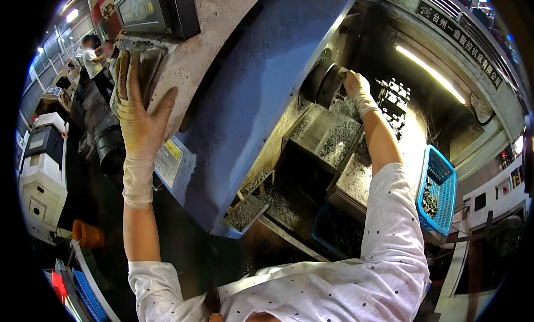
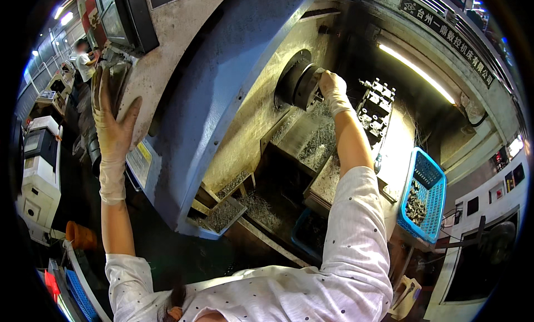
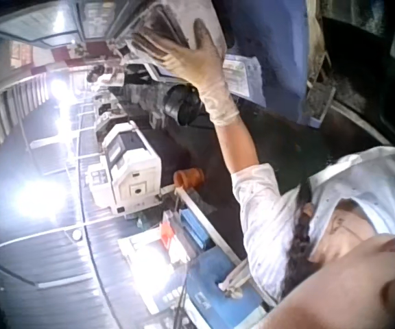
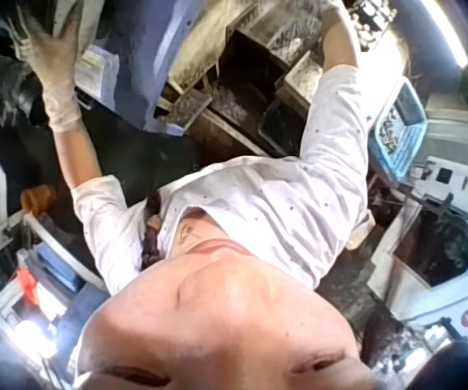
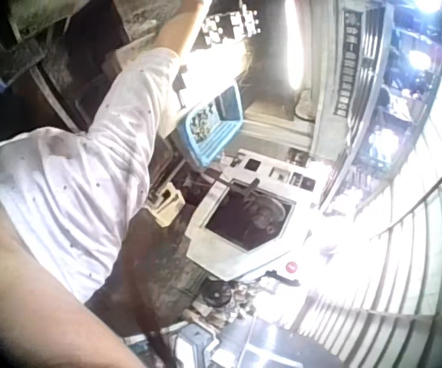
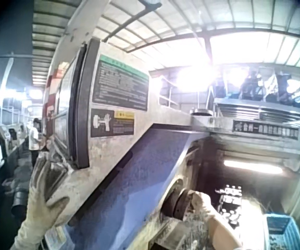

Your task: The person operates a CNC lathe, repeatedly loading small metal parts into the chuck, closing the door, and starting the machine. After each cycle, they open the door, remove the finished parts, and place them into a red basket. The process is repeated multiple times throughout the clip.

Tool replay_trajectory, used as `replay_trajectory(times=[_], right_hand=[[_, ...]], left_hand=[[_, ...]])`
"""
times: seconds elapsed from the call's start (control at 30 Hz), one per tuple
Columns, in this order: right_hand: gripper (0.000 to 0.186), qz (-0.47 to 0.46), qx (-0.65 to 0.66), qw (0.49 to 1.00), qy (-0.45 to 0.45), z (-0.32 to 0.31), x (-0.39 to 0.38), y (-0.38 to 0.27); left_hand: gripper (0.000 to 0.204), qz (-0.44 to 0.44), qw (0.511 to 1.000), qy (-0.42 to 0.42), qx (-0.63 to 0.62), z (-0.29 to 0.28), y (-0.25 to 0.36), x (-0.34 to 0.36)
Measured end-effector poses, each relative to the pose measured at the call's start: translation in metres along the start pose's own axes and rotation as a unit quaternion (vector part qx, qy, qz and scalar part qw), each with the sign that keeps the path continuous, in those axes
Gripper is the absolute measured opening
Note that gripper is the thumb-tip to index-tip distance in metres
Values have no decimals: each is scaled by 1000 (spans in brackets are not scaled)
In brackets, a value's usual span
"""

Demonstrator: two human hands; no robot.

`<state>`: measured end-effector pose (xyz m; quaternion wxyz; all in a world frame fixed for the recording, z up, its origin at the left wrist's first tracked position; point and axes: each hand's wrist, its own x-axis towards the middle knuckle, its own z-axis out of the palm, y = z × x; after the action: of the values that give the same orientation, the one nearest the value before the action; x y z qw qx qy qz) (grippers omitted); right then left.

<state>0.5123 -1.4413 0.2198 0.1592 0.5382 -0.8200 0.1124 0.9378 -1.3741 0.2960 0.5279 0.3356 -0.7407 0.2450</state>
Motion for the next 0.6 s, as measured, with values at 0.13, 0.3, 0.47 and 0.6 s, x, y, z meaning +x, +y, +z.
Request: replay_trajectory(times=[0.13, 0.3, 0.47, 0.6], right_hand=[[24, 38, 33, 998, 35, -6, 3, 5], [23, 123, 126, 983, 45, -13, -12, -4], [40, -106, -30, 961, 252, -19, -99, -8], [25, 85, -14, 993, 87, -8, -195, 83]], left_hand=[[64, -7, 1000, -1, -2, 4, 0, 1], [62, -63, 996, -36, -42, 13, -1, -2], [50, -75, 993, -78, -43, 7, -3, 1], [46, -55, 997, -45, -29, 8, -10, -3]])
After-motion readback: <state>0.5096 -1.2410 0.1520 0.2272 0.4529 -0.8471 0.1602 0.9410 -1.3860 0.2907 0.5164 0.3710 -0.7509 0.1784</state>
